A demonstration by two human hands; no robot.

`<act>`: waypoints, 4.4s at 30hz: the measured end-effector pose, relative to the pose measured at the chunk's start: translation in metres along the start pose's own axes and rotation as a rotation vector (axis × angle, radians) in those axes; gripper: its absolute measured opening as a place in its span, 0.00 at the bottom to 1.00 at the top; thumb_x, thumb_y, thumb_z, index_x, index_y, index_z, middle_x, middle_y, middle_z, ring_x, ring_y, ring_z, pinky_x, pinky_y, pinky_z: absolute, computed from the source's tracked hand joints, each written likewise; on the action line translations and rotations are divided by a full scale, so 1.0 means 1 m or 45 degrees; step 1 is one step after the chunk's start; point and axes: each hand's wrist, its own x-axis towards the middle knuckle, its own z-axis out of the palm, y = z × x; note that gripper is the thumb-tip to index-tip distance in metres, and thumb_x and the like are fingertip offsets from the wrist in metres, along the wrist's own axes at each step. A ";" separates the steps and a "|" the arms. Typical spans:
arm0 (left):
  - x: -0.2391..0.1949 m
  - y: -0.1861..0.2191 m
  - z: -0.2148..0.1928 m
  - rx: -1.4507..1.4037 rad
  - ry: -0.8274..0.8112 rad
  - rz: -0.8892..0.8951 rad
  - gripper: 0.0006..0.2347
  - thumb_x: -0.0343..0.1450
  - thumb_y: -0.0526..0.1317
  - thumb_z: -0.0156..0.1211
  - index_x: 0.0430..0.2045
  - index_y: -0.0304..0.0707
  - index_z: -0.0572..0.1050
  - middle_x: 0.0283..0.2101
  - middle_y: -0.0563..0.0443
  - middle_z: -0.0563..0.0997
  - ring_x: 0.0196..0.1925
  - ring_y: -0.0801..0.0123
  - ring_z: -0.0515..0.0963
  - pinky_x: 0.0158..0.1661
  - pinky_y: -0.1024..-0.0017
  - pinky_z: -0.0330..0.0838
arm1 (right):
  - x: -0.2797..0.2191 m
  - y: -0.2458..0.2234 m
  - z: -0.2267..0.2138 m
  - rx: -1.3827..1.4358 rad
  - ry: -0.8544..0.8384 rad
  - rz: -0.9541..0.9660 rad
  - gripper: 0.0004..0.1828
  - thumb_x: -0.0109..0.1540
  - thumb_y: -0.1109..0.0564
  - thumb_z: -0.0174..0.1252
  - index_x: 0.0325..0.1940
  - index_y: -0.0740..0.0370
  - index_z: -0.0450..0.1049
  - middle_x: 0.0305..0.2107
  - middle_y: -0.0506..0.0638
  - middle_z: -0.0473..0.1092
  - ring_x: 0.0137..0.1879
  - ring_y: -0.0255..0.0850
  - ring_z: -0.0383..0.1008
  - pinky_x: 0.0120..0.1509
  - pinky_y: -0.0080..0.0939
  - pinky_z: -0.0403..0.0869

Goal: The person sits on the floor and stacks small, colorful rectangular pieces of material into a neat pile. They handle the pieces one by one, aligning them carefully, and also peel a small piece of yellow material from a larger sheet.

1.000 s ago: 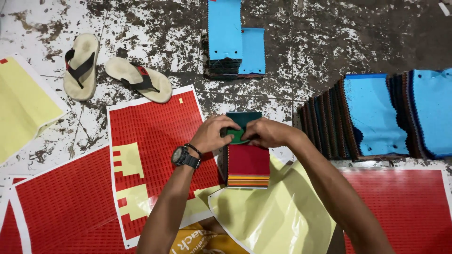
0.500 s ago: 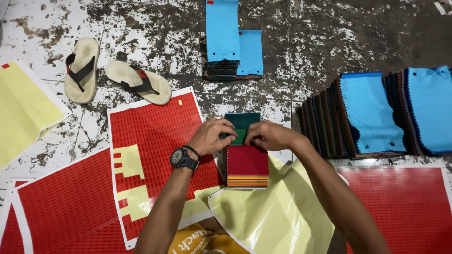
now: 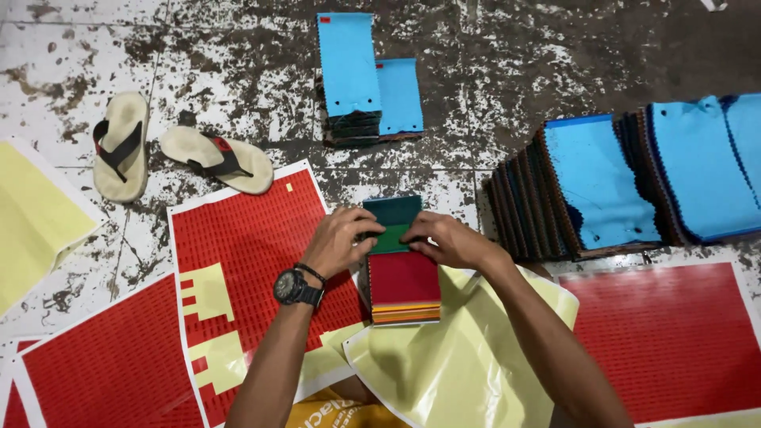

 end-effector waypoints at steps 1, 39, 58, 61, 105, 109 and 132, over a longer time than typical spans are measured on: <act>0.001 -0.001 -0.001 0.003 -0.001 0.004 0.09 0.71 0.42 0.61 0.43 0.53 0.83 0.52 0.50 0.80 0.54 0.50 0.77 0.49 0.58 0.75 | 0.004 0.006 0.002 0.000 0.005 0.000 0.10 0.64 0.61 0.58 0.48 0.63 0.80 0.40 0.60 0.73 0.49 0.57 0.78 0.54 0.53 0.78; -0.051 0.026 0.029 -0.729 0.477 -0.404 0.21 0.68 0.45 0.69 0.54 0.38 0.75 0.46 0.34 0.80 0.39 0.51 0.83 0.36 0.61 0.81 | 0.021 0.016 0.003 -0.558 0.029 -0.180 0.13 0.56 0.53 0.71 0.44 0.53 0.79 0.36 0.48 0.73 0.48 0.50 0.77 0.51 0.49 0.79; -0.056 0.034 0.043 -0.550 0.450 -0.339 0.34 0.62 0.52 0.73 0.62 0.40 0.67 0.57 0.33 0.71 0.48 0.39 0.81 0.42 0.54 0.79 | 0.037 0.017 -0.006 -0.542 -0.254 -0.193 0.07 0.62 0.52 0.62 0.41 0.52 0.82 0.44 0.50 0.69 0.54 0.58 0.73 0.57 0.56 0.77; -0.051 0.032 0.047 -0.486 0.539 -0.304 0.34 0.61 0.52 0.74 0.60 0.40 0.68 0.54 0.33 0.72 0.47 0.39 0.82 0.42 0.54 0.80 | 0.035 0.029 -0.002 -0.515 -0.259 -0.279 0.09 0.59 0.55 0.61 0.43 0.53 0.81 0.47 0.52 0.67 0.54 0.62 0.71 0.56 0.60 0.76; -0.248 0.063 0.003 0.769 0.322 -0.657 0.27 0.62 0.60 0.65 0.54 0.56 0.77 0.60 0.54 0.77 0.70 0.51 0.67 0.67 0.32 0.49 | -0.034 -0.126 0.137 0.208 0.186 -0.254 0.17 0.60 0.67 0.57 0.52 0.67 0.79 0.44 0.65 0.78 0.53 0.65 0.78 0.54 0.62 0.78; -0.264 0.064 -0.017 0.621 0.332 -0.686 0.26 0.62 0.54 0.67 0.57 0.57 0.75 0.62 0.55 0.75 0.72 0.51 0.64 0.67 0.31 0.49 | -0.015 -0.131 0.162 0.228 0.006 -0.185 0.21 0.59 0.66 0.54 0.57 0.69 0.76 0.51 0.68 0.74 0.57 0.68 0.74 0.59 0.68 0.74; -0.286 0.033 0.011 0.658 0.725 -0.480 0.29 0.59 0.42 0.63 0.60 0.62 0.72 0.57 0.52 0.74 0.64 0.43 0.70 0.62 0.37 0.63 | 0.032 -0.129 0.257 0.164 0.502 -0.163 0.20 0.54 0.47 0.75 0.46 0.57 0.84 0.37 0.48 0.77 0.46 0.47 0.78 0.52 0.42 0.78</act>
